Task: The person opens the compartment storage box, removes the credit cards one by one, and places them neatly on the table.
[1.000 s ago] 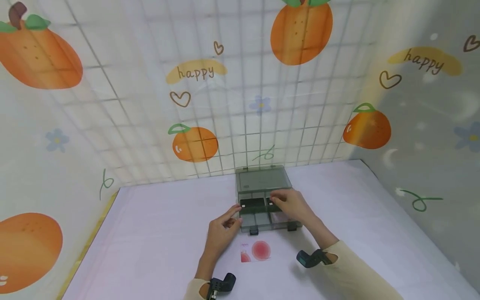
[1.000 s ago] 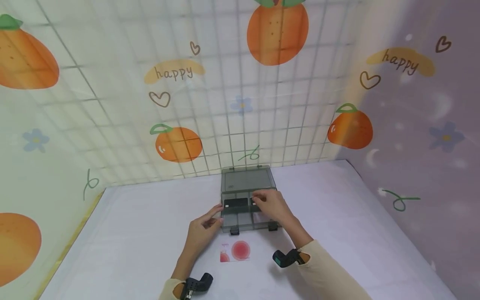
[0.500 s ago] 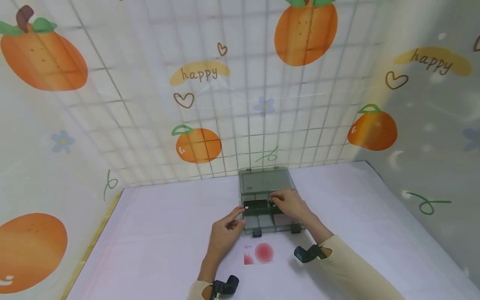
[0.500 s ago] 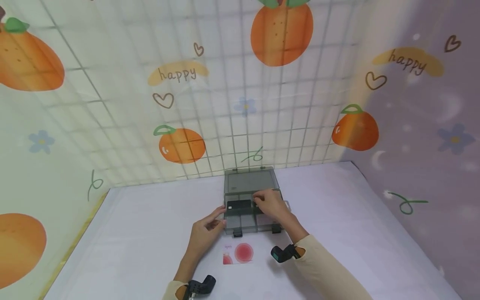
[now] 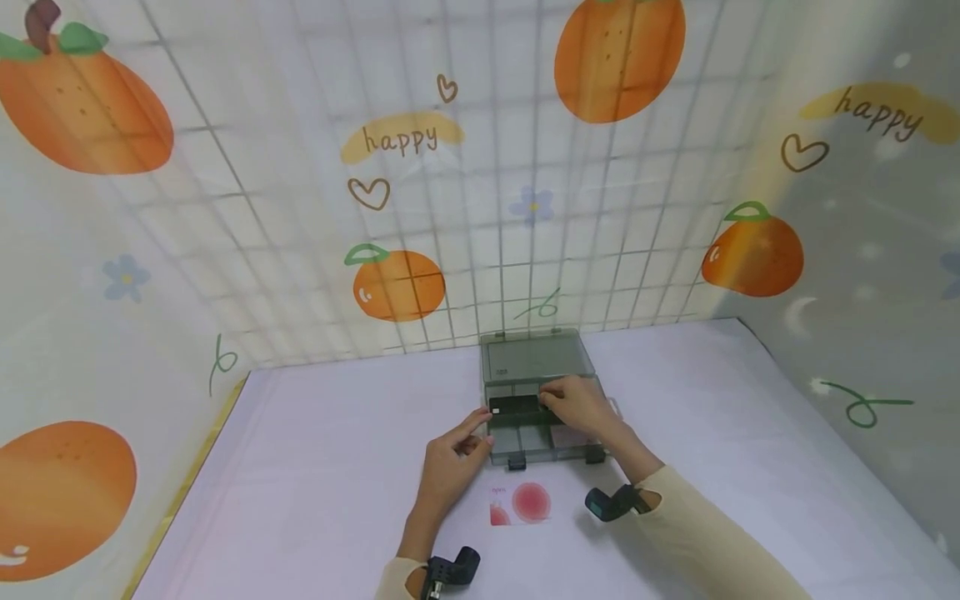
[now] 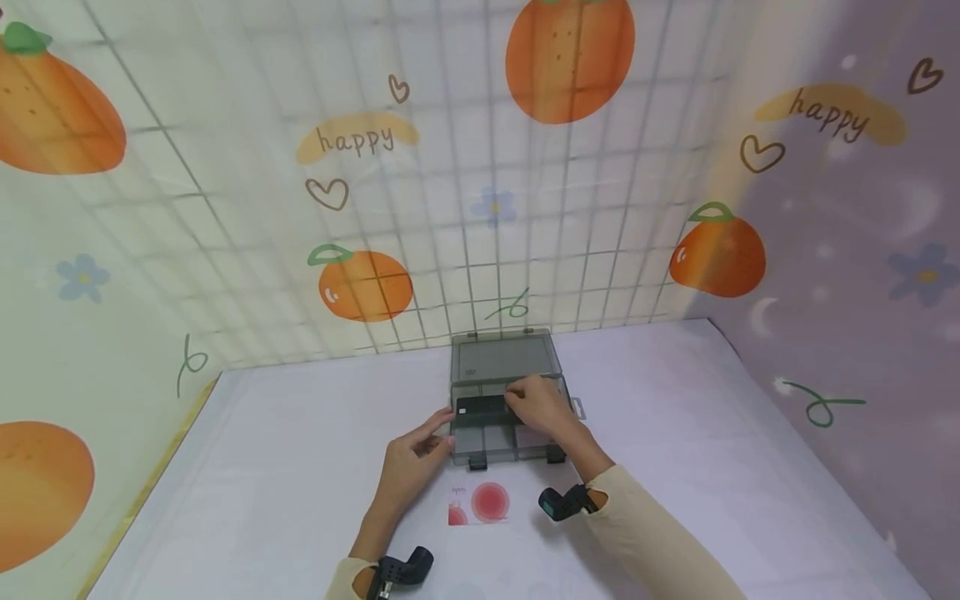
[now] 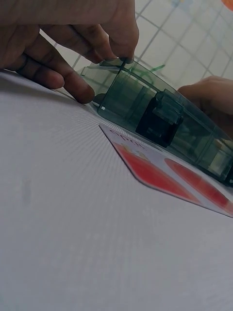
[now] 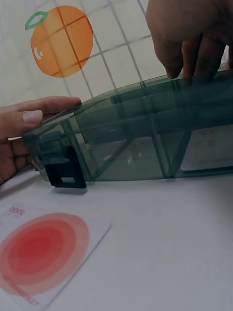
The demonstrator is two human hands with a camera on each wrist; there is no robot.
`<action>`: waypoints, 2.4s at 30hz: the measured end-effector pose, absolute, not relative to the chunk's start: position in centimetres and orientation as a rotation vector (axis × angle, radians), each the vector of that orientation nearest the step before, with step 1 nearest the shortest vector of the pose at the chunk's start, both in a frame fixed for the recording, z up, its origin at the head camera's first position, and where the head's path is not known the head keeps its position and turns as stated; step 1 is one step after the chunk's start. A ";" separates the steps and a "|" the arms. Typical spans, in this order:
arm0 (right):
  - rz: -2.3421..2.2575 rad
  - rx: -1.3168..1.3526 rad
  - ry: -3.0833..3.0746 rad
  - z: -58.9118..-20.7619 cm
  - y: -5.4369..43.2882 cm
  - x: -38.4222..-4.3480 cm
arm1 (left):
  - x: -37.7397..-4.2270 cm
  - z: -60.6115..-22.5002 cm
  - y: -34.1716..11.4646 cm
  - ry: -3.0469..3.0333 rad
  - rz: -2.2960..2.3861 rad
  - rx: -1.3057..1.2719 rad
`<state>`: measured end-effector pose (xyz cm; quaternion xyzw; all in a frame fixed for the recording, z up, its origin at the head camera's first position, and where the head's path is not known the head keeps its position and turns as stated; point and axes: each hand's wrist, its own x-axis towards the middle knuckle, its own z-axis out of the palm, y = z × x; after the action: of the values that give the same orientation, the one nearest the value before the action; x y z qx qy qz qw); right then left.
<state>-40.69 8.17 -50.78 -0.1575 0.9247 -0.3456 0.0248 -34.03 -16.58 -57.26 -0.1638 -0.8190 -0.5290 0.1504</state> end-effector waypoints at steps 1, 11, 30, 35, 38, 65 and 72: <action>-1.057 -0.479 2.866 -50.7 8.2 -40.7 | -34.1 -57.3 -16.5 -2.347 -1.522 -0.472; -1.075 -0.473 2.876 -50.8 8.4 -40.6 | -34.5 -57.2 -16.0 -2.322 -1.563 -0.500; -1.195 -0.207 2.568 -48.3 8.9 -41.3 | -34.9 -57.3 -15.2 -2.286 -1.578 -0.544; -1.326 -0.154 2.476 -48.2 8.6 -41.5 | -34.7 -57.4 -15.3 -2.294 -1.554 -0.524; -1.350 -0.183 2.459 -48.6 8.2 -41.5 | -34.3 -57.4 -15.7 -2.289 -1.535 -0.486; -1.487 -0.076 2.399 -48.3 8.2 -41.3 | -34.1 -57.4 -16.4 -2.304 -1.563 -0.487; -1.463 -0.107 2.462 -48.3 8.2 -41.0 | -34.2 -57.5 -16.5 -2.320 -1.560 -0.496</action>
<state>-40.97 8.21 -48.26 -0.0369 0.8509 -0.5057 0.1376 -34.21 -16.48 -57.51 -0.1728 -0.8078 -0.5431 0.1507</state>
